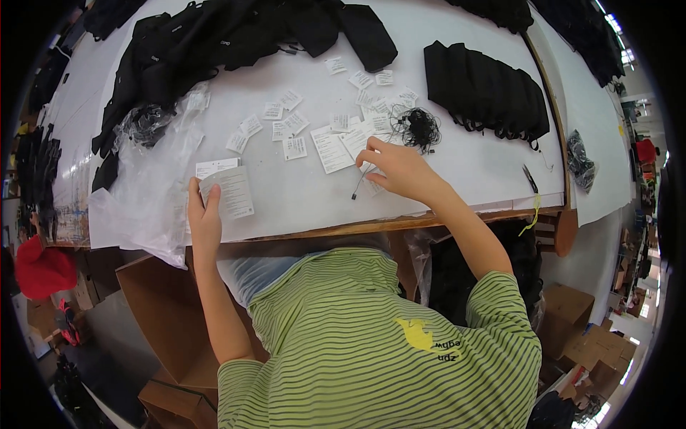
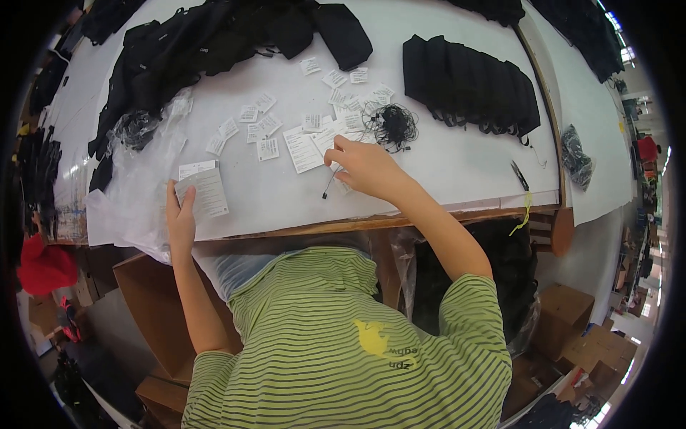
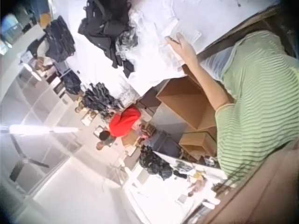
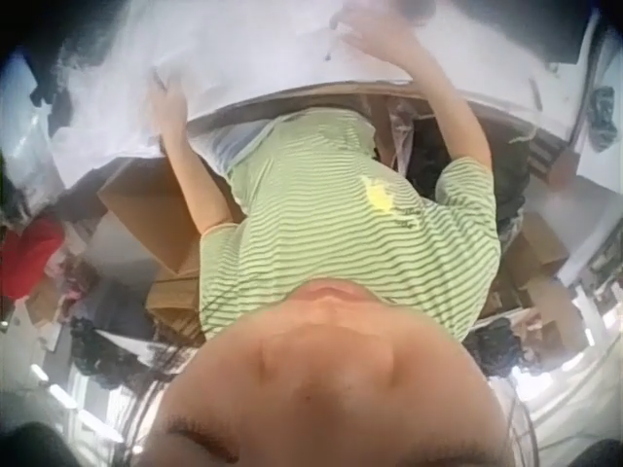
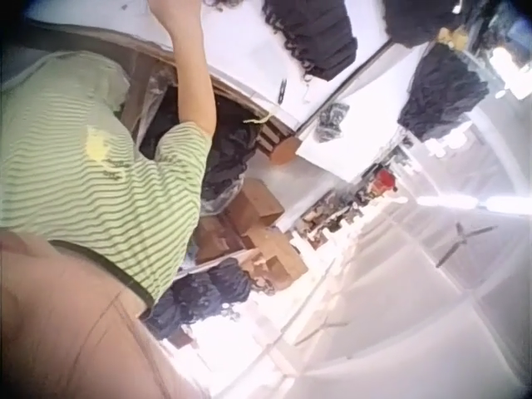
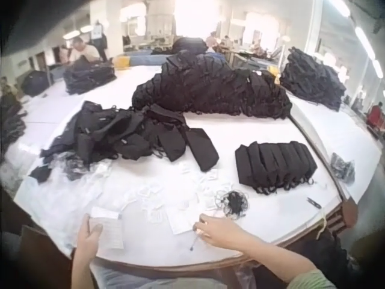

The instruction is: The recorder is assembling and packing small black pouches with instructional inserts.

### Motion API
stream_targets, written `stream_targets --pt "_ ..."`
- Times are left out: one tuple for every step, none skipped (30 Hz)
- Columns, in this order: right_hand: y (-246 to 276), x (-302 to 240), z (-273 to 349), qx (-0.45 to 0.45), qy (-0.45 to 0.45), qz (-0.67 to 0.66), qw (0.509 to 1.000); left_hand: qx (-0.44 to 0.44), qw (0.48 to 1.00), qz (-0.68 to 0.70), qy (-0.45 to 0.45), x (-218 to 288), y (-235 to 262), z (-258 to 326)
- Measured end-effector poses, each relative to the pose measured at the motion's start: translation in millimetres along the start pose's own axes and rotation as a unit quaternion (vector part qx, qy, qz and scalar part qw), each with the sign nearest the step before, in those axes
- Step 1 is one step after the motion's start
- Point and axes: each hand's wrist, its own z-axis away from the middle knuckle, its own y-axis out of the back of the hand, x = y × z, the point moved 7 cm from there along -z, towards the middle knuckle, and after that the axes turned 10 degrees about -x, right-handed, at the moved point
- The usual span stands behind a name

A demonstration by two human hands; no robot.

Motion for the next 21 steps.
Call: stream_targets --pt "-11 6 -4 -0.015 -0.004 0.032 0.999 -0.033 0.998 0.045 -0.008 6 -8 5" --pt "-18 6 -10 -0.031 -0.006 0.065 0.997 -0.064 0.994 0.089 -0.016 8 -11 9" --pt "-18 5 -11 -0.034 -0.003 0.065 0.997 -0.09 0.992 0.084 -0.012 -4 -12 12" --pt "-16 6 -11 -0.045 -0.01 0.07 0.997 -0.087 0.992 0.085 -0.009 -7 -11 16" --pt "-14 4 -13 -0.055 -0.015 0.075 0.996 -0.085 0.991 0.105 -0.01 -8 -12 21" --pt "-8 -4 -14 -0.058 -0.012 0.076 0.995 -0.084 0.989 0.125 -0.011 -9 -14 25" --pt "3 -14 -13 -0.032 -0.018 0.036 0.999 -0.081 0.989 0.127 -0.009 -8 -15 27" --pt "13 -21 -12 -0.004 -0.027 -0.003 1.0 -0.065 0.987 0.145 -0.007 -7 -15 29" --pt "15 -27 -12 -0.006 -0.027 -0.002 1.0 -0.049 0.985 0.163 -0.005 -7 -14 31" --pt "19 -34 -13 0.013 -0.01 -0.025 1.0 -0.049 0.985 0.166 -0.003 -7 -14 32" --pt "22 -42 -13 0.035 0.011 -0.049 0.998 -0.079 0.976 0.204 0.02 -10 -17 34" --pt "23 -51 -13 0.034 0.014 -0.049 0.998 -0.109 0.963 0.241 0.044 -12 -21 37" --pt "24 -58 -13 0.036 0.018 -0.118 0.992 -0.106 0.964 0.24 0.044 -9 -22 40" --pt "22 -62 -14 0.034 0.019 -0.187 0.982 -0.1 0.972 0.214 0.006 -2 -24 41" --pt "18 -65 -15 0.03 0.02 -0.187 0.982 -0.094 0.978 0.186 -0.031 5 -24 42" --pt "16 -63 -15 0.048 0.008 -0.198 0.979 -0.091 0.978 0.187 -0.028 4 -25 42" --pt "15 -60 -15 0.066 -0.005 -0.21 0.975 -0.099 0.976 0.192 -0.006 1 -27 42" --pt "10 -57 -15 0.063 -0.005 -0.211 0.976 -0.107 0.974 0.197 0.017 -2 -28 42" --pt "6 -45 -14 0.07 -0.061 -0.172 0.981 -0.107 0.975 0.196 0.017 -4 -27 42" --pt "2 -32 -11 0.077 -0.116 -0.132 0.981 -0.104 0.974 0.198 0.019 -5 -26 43" --pt "1 -28 -10 0.076 -0.13 -0.07 0.986 -0.106 0.969 0.221 0.037 -6 -27 45"
